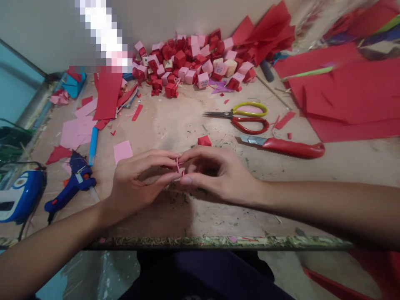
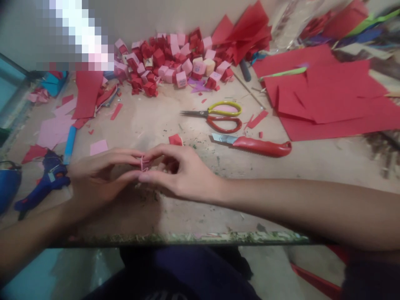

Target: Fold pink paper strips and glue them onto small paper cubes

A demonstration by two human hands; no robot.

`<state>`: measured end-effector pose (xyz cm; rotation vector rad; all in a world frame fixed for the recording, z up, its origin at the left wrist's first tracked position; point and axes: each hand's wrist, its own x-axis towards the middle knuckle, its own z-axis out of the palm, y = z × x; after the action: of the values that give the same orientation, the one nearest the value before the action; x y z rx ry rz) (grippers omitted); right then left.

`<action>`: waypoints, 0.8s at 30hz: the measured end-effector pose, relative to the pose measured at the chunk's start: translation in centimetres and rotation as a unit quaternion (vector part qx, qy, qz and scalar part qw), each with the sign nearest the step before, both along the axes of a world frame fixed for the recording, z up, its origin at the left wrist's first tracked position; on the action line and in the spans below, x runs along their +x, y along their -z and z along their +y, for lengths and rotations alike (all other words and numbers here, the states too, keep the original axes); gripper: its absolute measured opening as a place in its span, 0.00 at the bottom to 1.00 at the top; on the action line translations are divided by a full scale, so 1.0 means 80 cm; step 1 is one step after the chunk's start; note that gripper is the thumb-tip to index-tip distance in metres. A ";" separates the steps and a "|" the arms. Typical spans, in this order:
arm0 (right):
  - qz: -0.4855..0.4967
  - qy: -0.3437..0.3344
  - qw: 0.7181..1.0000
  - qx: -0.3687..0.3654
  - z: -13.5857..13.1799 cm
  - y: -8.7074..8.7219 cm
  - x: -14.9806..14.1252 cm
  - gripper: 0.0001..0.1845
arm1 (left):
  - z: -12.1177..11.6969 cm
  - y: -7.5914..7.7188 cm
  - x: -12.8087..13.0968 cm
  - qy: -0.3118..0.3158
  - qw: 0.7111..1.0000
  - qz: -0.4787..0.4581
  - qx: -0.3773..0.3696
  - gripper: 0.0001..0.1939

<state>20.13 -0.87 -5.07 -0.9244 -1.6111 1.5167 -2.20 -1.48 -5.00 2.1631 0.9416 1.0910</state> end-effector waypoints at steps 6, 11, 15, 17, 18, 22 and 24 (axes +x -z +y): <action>-0.032 0.000 0.999 0.008 -0.002 0.000 -0.002 0.15 | -0.001 0.001 0.003 -0.038 0.999 0.005 -0.014 0.06; -0.047 0.015 0.999 -0.004 -0.004 -0.006 -0.004 0.11 | -0.002 -0.004 0.008 -0.054 0.999 0.001 0.009 0.04; -0.051 0.026 0.998 -0.023 -0.007 -0.008 -0.007 0.11 | -0.002 -0.002 0.009 -0.034 0.999 -0.022 0.019 0.04; -0.042 0.031 0.998 -0.030 -0.009 -0.007 -0.009 0.11 | -0.002 0.000 0.009 -0.031 0.999 -0.030 0.013 0.05; -0.038 0.037 0.998 -0.028 -0.010 -0.007 -0.010 0.11 | -0.003 0.001 0.009 -0.032 0.999 -0.034 0.010 0.05; -0.033 0.064 0.997 -0.011 -0.015 -0.013 -0.009 0.10 | -0.010 -0.008 0.008 -0.042 0.998 -0.051 -0.012 0.06; -0.049 0.082 0.995 -0.005 -0.019 -0.021 -0.002 0.11 | -0.015 -0.020 0.005 -0.047 0.996 -0.071 -0.035 0.05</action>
<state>19.94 -2.40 -3.39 -1.1235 -1.5553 1.3869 -1.81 -2.71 -3.37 1.9734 1.0094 1.2206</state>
